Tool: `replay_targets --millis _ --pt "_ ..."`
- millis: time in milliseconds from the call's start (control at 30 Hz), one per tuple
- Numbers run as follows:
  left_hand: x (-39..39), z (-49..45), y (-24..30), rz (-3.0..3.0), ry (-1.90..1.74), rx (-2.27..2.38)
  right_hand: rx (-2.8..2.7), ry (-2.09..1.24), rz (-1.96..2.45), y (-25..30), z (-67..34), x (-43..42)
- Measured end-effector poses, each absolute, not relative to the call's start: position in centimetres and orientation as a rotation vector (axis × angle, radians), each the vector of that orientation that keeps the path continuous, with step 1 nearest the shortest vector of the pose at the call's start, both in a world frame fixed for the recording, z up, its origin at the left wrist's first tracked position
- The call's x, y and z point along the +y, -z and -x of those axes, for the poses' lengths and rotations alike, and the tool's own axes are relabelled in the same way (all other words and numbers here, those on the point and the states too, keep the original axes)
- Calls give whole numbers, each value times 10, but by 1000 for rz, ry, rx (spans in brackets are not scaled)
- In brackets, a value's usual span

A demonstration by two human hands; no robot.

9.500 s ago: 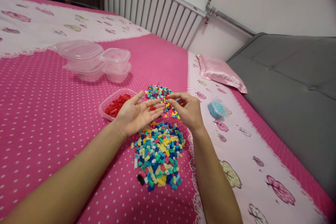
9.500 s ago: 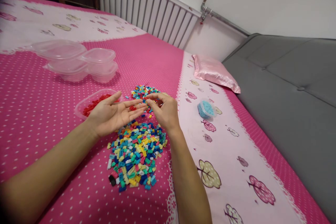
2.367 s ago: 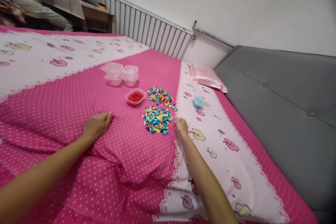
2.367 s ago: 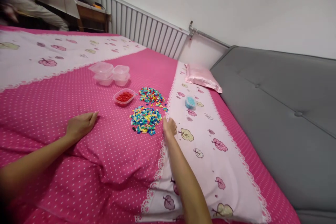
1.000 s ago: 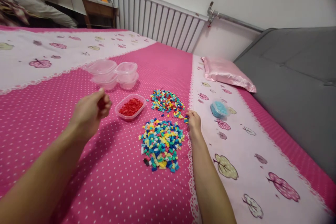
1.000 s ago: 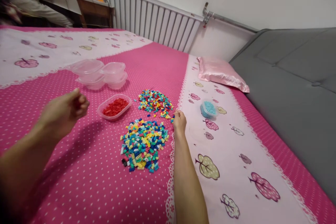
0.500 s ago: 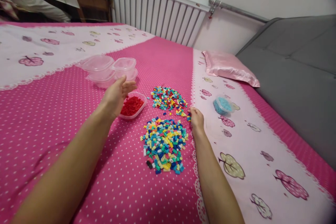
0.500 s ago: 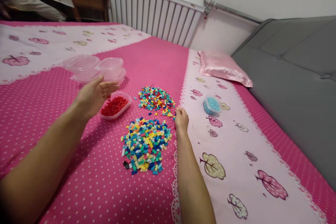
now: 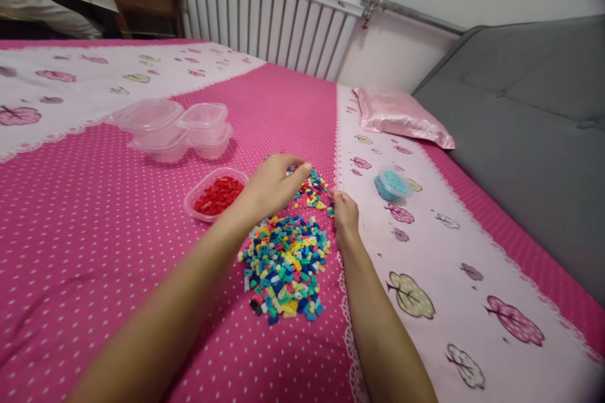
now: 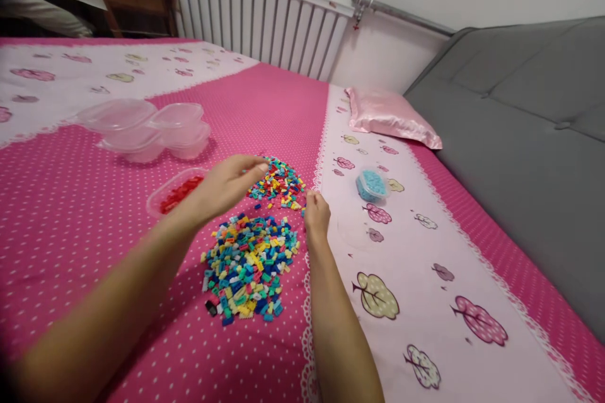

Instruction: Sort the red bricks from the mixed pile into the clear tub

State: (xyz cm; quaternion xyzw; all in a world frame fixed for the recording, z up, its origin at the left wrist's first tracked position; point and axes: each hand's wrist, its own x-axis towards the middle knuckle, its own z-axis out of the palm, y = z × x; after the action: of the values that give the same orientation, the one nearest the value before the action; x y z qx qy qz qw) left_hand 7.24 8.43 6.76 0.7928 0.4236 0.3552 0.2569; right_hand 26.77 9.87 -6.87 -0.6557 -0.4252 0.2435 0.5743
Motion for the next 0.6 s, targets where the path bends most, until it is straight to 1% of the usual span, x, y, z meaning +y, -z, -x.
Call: replay_targets --millis 100,200,267,467,600 --pt "88 -80 -23 -2318 -900 1368 -1015 -528 1610 60 -258 95" --pt "90 -75 10 -2436 -748 1444 -1098 -465 1641 55 -251 94" --pt "90 -71 16 -2439 -738 1516 -1132 -444 1659 54 -249 93" --pt "92 -67 10 -2257 -686 1727 -1197 -481 1705 49 -247 91" --pt "99 -63 16 -2201 -667 1737 -1288 -464 1746 44 -243 88"
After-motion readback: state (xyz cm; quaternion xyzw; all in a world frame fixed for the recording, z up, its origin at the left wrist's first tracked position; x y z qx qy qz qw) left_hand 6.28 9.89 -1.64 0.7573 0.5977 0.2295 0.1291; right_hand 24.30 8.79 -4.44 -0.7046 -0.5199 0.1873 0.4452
